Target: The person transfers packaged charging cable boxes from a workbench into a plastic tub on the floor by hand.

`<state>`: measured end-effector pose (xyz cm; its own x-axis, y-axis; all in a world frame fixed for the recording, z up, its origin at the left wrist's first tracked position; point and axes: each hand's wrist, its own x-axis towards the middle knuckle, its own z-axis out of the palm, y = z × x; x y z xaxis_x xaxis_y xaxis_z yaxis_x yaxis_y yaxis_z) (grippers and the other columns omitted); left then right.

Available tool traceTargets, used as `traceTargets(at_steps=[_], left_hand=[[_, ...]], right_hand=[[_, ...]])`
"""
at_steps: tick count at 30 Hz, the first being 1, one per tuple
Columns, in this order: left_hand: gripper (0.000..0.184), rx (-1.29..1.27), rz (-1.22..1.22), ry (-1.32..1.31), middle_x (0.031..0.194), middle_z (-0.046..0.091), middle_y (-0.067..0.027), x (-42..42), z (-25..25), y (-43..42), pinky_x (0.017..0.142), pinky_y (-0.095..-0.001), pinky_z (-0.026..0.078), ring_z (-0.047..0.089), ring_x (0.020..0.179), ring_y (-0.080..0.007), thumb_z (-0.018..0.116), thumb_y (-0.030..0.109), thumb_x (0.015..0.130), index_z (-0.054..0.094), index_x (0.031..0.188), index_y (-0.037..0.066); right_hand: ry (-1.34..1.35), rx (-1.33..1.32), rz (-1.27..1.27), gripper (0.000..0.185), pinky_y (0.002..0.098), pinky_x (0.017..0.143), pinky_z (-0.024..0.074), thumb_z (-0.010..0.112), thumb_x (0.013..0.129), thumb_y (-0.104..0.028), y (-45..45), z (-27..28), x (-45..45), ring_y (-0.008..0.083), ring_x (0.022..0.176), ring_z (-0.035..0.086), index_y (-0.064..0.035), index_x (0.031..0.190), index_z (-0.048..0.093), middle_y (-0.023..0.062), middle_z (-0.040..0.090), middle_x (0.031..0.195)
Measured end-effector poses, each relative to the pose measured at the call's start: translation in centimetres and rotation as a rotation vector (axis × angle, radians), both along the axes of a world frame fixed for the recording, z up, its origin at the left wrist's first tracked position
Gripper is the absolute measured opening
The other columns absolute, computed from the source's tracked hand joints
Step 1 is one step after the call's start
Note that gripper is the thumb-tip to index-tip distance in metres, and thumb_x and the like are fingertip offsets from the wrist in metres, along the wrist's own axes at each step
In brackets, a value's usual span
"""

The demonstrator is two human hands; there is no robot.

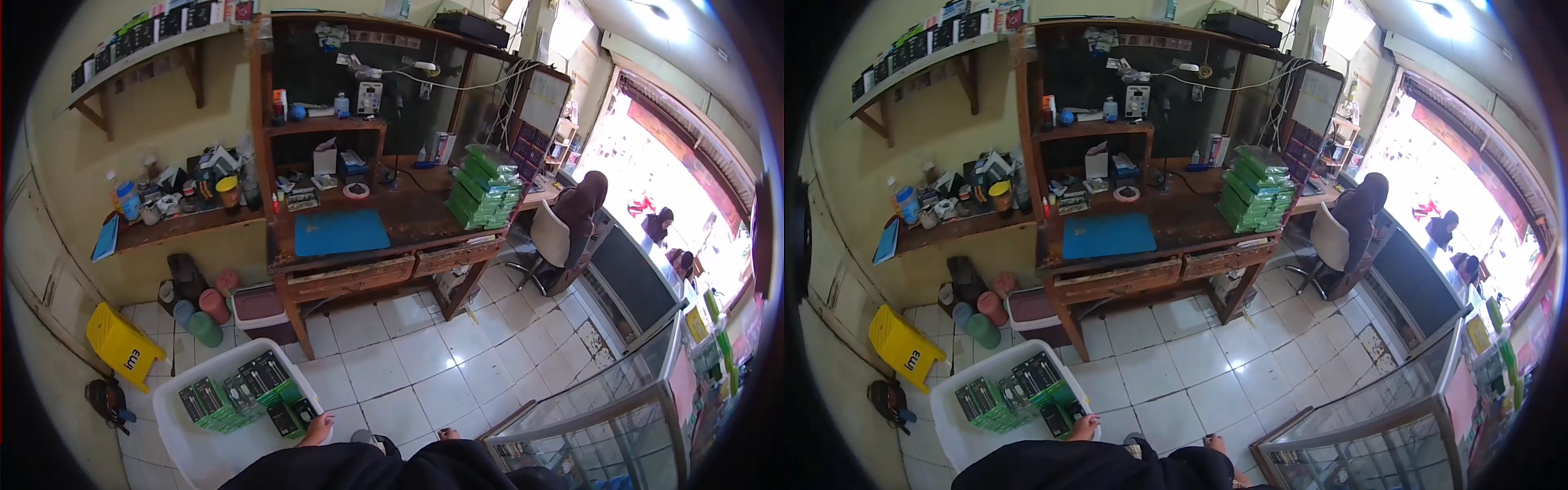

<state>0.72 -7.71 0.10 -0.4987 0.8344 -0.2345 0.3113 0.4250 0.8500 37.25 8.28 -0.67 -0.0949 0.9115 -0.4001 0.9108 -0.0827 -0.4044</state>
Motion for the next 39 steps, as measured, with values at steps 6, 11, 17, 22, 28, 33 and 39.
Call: traceTargets(at_steps=[6,11,17,22,28,33,39], left_hand=[[0.019,0.022,-0.072,0.034,0.079,0.059,-0.0089,-1.0,1.8,10.5,0.064,-0.0297,0.045,0.058,0.074,-0.0200,0.050,0.017,0.075,0.054,0.092,0.009],[0.018,0.085,-0.037,0.022,0.080,0.059,-0.0086,0.9,5.9,21.4,0.064,-0.0283,0.045,0.058,0.074,-0.0196,0.047,0.016,0.077,0.054,0.092,0.008],[0.017,0.246,-0.076,0.034,0.080,0.058,-0.0071,6.4,13.2,36.5,0.065,-0.0266,0.043,0.057,0.075,-0.0179,0.046,0.014,0.080,0.053,0.094,0.007],[0.020,0.664,-0.127,0.103,0.094,0.053,-0.0086,9.3,25.7,50.4,0.074,-0.0270,0.039,0.050,0.086,-0.0195,0.048,0.013,0.078,0.052,0.095,0.003],[0.046,0.958,0.028,0.362,0.116,0.036,-0.0136,9.2,38.8,63.3,0.093,-0.0356,0.022,0.029,0.110,-0.0279,0.052,0.020,0.075,0.035,0.114,0.003],[0.059,0.977,0.016,0.367,0.122,0.026,-0.0169,9.2,42.2,69.8,0.096,-0.0376,0.018,0.020,0.116,-0.0292,0.052,0.027,0.077,0.024,0.123,0.004],[0.061,0.910,-0.145,0.447,0.129,0.021,-0.0124,8.1,41.5,72.4,0.097,-0.0385,0.014,0.014,0.120,-0.0266,0.052,0.028,0.077,0.021,0.125,0.007]], right_hand=[[0.360,0.208,-0.114,0.026,0.0351,0.062,0.0438,0.050,0.075,-0.022,9.7,1.8,-1.3,0.0305,0.063,0.055,0.0017,0.085,0.057,0.0168,0.058,0.070],[0.547,0.102,-0.104,0.027,0.0287,0.058,0.0440,0.047,0.080,-0.020,21.0,4.6,-2.9,0.0173,0.063,0.057,0.0019,0.092,0.054,0.0117,0.058,0.073],[0.742,0.450,0.027,0.020,0.0288,0.066,0.0430,0.048,0.080,-0.016,36.9,18.2,-4.5,0.0225,0.077,0.051,-0.0053,0.097,0.052,0.0144,0.049,0.091],[0.857,0.808,0.194,0.016,0.0290,0.072,0.0380,0.047,0.077,-0.007,49.4,31.9,-5.1,0.0220,0.083,0.047,-0.0017,0.092,0.051,0.0113,0.048,0.092],[1.120,0.994,0.242,0.025,0.0304,0.081,0.0340,0.044,0.080,-0.010,58.5,42.5,-10.4,0.0249,0.097,0.043,-0.0005,0.104,0.044,0.0147,0.044,0.101],[0.990,1.037,0.254,0.036,0.0320,0.084,0.0322,0.043,0.083,-0.018,63.7,44.0,-13.3,0.0273,0.101,0.040,0.0002,0.113,0.037,0.0169,0.043,0.106],[0.937,0.882,0.291,0.039,0.0328,0.085,0.0324,0.044,0.083,-0.019,63.7,45.2,-15.0,0.0295,0.103,0.042,-0.0007,0.116,0.033,0.0209,0.042,0.111]])
